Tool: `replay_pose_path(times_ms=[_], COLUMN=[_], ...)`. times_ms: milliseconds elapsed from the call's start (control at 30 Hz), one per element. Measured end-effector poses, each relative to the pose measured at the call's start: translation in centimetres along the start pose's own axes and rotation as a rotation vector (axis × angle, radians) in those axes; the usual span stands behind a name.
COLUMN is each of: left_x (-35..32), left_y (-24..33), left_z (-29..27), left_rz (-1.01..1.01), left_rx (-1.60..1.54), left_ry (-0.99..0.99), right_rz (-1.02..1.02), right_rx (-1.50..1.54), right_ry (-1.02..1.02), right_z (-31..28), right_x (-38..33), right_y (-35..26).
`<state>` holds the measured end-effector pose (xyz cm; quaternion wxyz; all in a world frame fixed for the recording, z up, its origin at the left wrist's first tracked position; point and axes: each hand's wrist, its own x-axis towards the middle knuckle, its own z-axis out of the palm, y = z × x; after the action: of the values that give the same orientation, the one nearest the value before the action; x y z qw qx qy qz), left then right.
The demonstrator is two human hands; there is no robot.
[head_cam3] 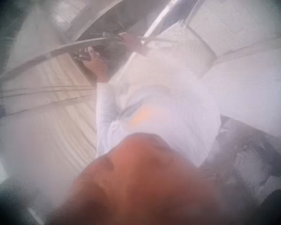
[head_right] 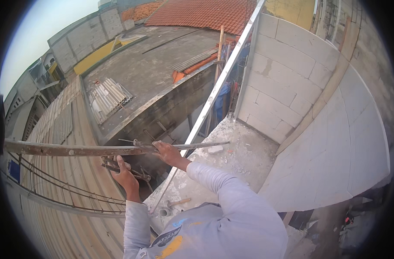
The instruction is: The person works on a rooftop construction site, handling a white rectangular block and a curved metal frame. They use a hammer to tap the frame and a pliers-like tool to adjust metal rods and wires on the structure.
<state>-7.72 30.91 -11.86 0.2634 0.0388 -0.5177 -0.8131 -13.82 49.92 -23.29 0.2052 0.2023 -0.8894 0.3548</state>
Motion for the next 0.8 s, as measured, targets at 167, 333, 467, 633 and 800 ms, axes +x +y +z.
replay_pose_path(times_ms=[167, 333, 467, 633, 800], left_x=[0.3, -0.1, -1.5, -4.3, -7.1], left_y=[-4.0, -4.5, -5.1, -11.6, -16.4], left_z=[0.1, -0.1, -1.1, -2.7, -4.9], left_rz=[-0.028, -0.065, -0.137, -0.293, -0.375], left_rx=[-0.065, -0.019, 0.041, 0.259, 0.528], left_ry=[-0.109, -0.132, -0.137, -0.173, -0.294], right_rz=[0.009, 0.058, 0.039, 0.066, 0.079], right_rx=[-0.016, -0.077, -0.075, -0.102, -0.095], right_ry=[0.063, 0.034, 0.082, 0.057, -0.003], right_z=[-1.4, -0.9, -0.8, -1.6, -1.4], right_x=[-0.8, -1.3, -0.3, -0.4, 0.2], right_y=[0.2, 0.6, -0.8, 0.3, -0.5])
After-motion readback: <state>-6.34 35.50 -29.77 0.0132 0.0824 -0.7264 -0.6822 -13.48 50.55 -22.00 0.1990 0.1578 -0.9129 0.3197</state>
